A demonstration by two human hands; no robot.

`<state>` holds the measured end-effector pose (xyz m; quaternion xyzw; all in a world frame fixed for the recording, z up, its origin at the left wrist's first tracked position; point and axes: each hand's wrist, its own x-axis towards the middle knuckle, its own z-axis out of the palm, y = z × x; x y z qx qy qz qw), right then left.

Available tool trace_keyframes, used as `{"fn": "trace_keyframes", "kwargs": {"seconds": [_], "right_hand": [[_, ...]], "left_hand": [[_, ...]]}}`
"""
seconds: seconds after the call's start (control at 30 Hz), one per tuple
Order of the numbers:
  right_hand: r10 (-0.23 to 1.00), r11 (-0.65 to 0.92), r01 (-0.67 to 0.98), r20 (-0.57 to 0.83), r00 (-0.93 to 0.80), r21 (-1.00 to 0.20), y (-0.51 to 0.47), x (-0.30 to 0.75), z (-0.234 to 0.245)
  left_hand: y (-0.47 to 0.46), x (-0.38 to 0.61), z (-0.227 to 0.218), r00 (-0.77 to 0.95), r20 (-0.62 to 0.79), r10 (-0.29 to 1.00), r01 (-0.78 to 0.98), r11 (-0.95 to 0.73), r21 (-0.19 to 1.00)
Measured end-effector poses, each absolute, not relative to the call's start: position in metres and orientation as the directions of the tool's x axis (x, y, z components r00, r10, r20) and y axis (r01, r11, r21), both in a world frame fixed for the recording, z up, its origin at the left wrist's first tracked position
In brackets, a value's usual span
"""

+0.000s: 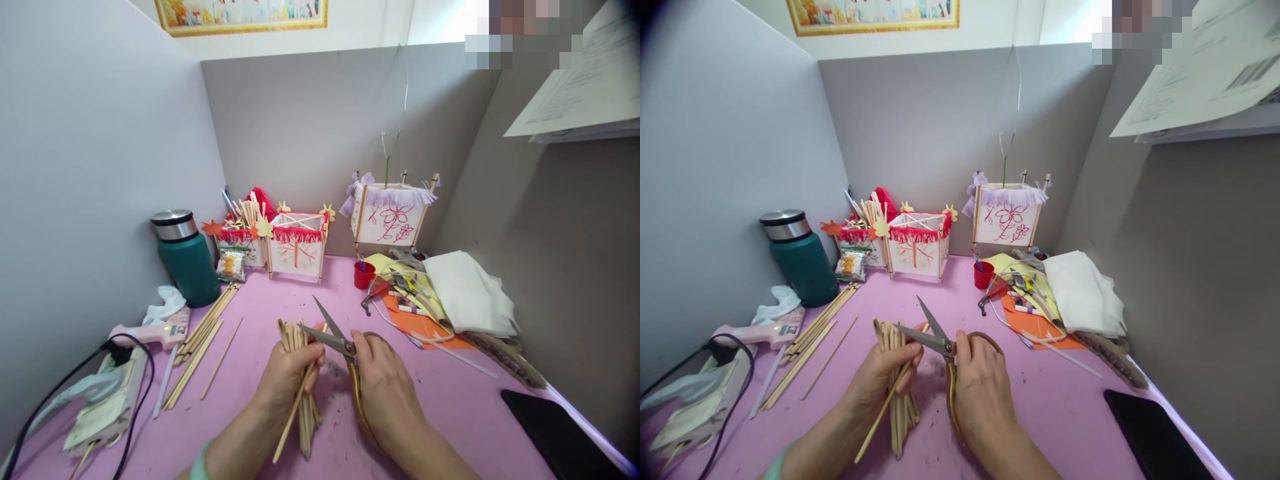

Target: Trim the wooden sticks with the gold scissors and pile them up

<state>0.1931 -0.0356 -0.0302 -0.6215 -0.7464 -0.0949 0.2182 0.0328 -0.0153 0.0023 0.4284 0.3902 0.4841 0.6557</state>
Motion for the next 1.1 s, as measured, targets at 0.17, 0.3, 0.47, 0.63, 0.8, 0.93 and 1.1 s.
{"fn": "trace_keyframes", "kwargs": {"seconds": [0.17,0.3,0.47,0.63,0.8,0.93,1.1], "right_hand": [[0.891,0.241,0.961,0.423,-0.164,-0.134,-0.033,0.194,-0.033],[0.899,0.238,0.962,0.405,-0.165,-0.136,-0.035,0.193,-0.030],[0.909,0.205,0.970,0.392,-0.140,-0.130,-0.037,0.191,-0.029],[0.919,0.190,0.973,0.371,-0.130,-0.132,-0.037,0.190,-0.026],[0.916,0.173,0.978,0.382,-0.118,-0.114,-0.036,0.190,-0.024],[0.915,0.178,0.980,0.381,-0.130,-0.093,-0.035,0.191,-0.022],[0.910,0.203,0.976,0.383,-0.160,-0.075,-0.034,0.194,-0.020]], "left_hand": [[-0.014,0.029,-0.001,0.267,-0.073,0.961,-0.326,0.162,0.931],[-0.014,0.030,-0.001,0.254,-0.089,0.963,-0.310,0.168,0.936],[-0.013,0.031,-0.001,0.219,-0.088,0.972,-0.314,0.155,0.937],[-0.012,0.029,-0.002,0.243,-0.095,0.966,-0.322,0.172,0.931],[-0.013,0.028,-0.003,0.235,-0.082,0.968,-0.309,0.155,0.938],[-0.014,0.029,0.001,0.242,-0.083,0.967,-0.328,0.162,0.931],[-0.015,0.027,0.003,0.246,-0.099,0.964,-0.356,0.185,0.916]]}}
